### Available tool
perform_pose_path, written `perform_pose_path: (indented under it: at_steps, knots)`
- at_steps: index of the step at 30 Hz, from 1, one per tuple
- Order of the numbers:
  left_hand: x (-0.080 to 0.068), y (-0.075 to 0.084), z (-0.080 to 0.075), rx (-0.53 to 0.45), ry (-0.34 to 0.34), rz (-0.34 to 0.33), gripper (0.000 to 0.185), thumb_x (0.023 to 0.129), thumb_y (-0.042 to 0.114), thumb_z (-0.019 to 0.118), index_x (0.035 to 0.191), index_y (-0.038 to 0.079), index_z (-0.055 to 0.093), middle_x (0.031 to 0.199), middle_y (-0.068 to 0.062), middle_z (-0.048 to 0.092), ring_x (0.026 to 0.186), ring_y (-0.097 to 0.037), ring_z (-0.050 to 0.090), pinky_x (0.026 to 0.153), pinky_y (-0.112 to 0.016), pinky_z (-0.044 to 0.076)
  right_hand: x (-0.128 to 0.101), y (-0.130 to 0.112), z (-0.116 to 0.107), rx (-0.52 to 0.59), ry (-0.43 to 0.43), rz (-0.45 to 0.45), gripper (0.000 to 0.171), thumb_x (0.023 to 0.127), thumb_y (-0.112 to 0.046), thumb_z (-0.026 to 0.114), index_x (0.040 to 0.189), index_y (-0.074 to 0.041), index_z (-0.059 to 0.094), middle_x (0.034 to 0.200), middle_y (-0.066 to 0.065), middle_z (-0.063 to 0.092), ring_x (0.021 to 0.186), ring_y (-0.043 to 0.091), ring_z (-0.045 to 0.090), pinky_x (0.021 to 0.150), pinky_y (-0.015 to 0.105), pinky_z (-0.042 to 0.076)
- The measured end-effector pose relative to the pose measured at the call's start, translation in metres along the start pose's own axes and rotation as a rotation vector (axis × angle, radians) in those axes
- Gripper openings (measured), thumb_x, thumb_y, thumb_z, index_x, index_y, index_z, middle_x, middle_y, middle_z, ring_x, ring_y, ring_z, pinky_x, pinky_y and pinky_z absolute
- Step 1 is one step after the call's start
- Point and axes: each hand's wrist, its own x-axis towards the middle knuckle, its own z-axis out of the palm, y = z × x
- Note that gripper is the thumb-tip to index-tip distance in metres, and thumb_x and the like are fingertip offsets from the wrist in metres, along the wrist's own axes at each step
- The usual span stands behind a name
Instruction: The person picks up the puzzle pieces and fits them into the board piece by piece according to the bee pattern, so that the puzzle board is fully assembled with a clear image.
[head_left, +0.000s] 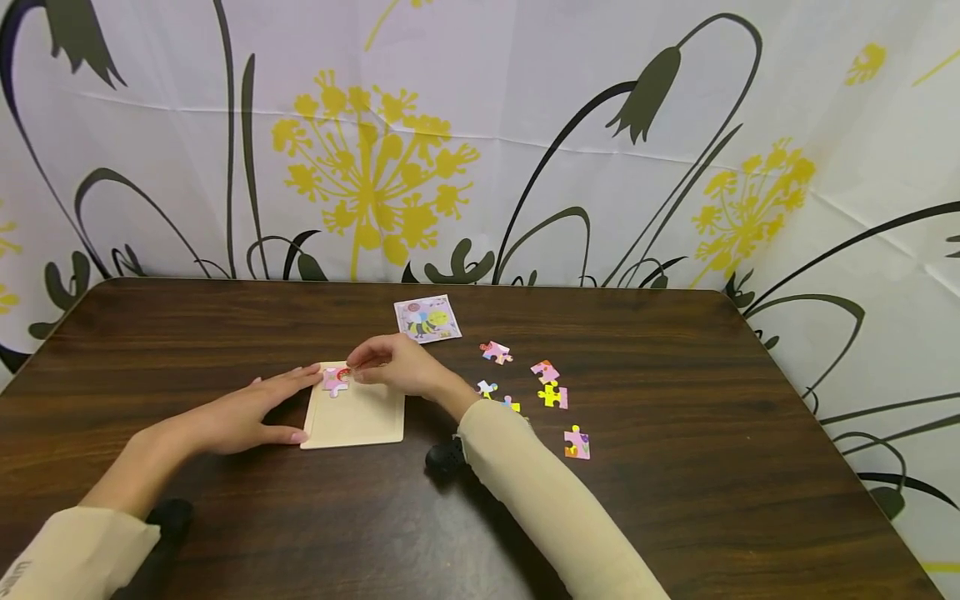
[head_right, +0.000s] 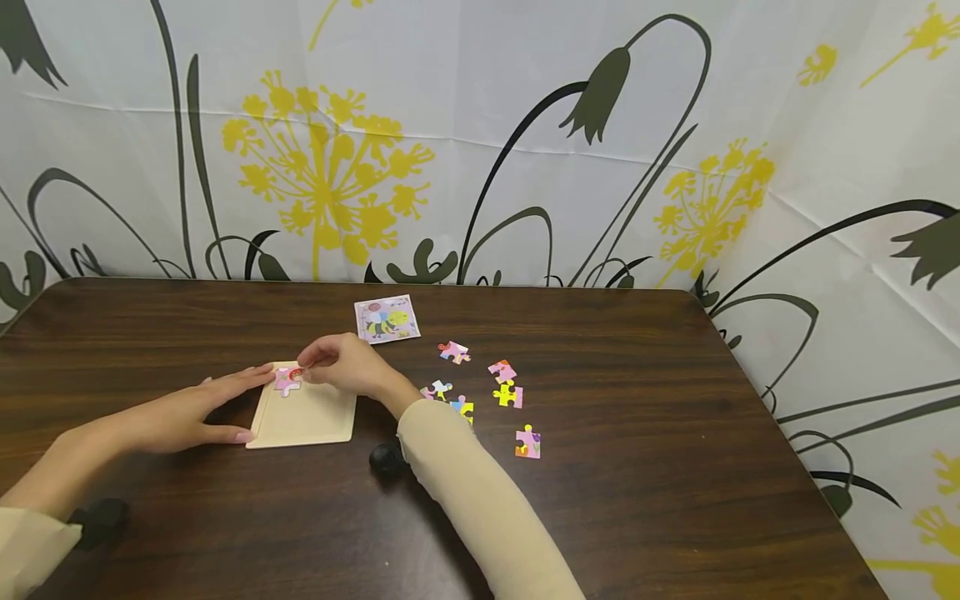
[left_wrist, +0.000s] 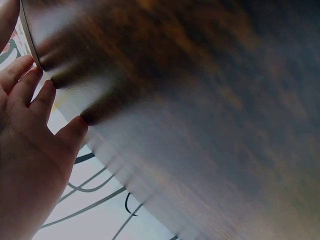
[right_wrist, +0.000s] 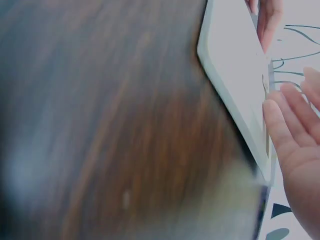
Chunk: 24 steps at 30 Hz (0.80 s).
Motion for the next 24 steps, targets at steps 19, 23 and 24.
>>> perform_pose_path:
  at_steps: [19,23,24]
  knots:
    - [-0.002,-0.001,0.001,0.0,0.02,0.03,0.084,0.077,0.041,0.069,0.138,-0.003,0.032,0.142,-0.029,0.024,0.128,-0.048,0.021,0.091,-0.072,0.014,-0.009,-0.007,0.008,-0.35,-0.208,-0.11,0.042,0.082,-0.022,0.07,0.122,-0.014,0.059,0.117,-0.006,0.061,0.107,-0.003,0.048,0.088,0.009,0.033]
    - [-0.002,-0.001,0.001,-0.004,0.02,0.025,0.085,0.077,0.041,0.069,0.139,-0.002,0.031,0.143,-0.028,0.024,0.129,-0.048,0.021,0.092,-0.071,0.014,-0.008,-0.008,0.009,-0.349,-0.212,-0.111,0.042,0.083,-0.022,0.069,0.123,-0.013,0.058,0.119,-0.006,0.06,0.109,-0.003,0.048,0.089,0.009,0.032]
    - [-0.002,-0.001,0.0,-0.005,0.02,0.025,0.085,0.077,0.041,0.069,0.139,-0.002,0.031,0.143,-0.028,0.024,0.129,-0.047,0.021,0.092,-0.071,0.014,-0.008,-0.008,0.009,-0.347,-0.213,-0.109,0.042,0.083,-0.022,0.069,0.123,-0.013,0.058,0.119,-0.006,0.059,0.109,-0.003,0.048,0.09,0.009,0.032]
